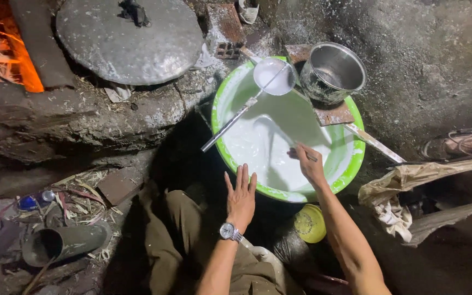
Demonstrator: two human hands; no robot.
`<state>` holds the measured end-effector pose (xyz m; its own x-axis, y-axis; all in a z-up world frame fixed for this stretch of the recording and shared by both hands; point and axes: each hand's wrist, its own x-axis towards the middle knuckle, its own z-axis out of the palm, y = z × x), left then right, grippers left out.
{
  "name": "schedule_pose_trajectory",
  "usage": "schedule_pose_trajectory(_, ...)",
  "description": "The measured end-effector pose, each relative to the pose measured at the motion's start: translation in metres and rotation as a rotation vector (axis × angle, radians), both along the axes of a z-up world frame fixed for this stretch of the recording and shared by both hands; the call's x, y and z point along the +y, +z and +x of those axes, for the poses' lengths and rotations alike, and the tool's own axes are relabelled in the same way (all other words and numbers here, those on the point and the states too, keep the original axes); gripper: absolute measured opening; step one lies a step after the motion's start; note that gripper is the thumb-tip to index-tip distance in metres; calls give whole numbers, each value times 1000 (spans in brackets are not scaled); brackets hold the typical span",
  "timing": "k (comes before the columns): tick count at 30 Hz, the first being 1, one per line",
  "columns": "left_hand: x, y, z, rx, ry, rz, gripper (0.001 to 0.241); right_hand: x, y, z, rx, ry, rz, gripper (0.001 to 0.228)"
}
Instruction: Preparing a wood-fired stove with kindling and stirring rice batter in a large basin.
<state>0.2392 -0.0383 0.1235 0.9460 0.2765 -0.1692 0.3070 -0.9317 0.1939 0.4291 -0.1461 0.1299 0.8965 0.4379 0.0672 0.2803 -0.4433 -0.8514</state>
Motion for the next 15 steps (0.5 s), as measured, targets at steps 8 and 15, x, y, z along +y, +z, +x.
schedule_pose_trajectory(8, 0, 3, 0, 2, 14, 4, 58, -16, -46, 45, -406, 17, -265, 26)
schedule_pose_trajectory(15, 0, 4, -1, 8, -2, 11, 58, -17, -21, 4, -11, -259, -19, 33)
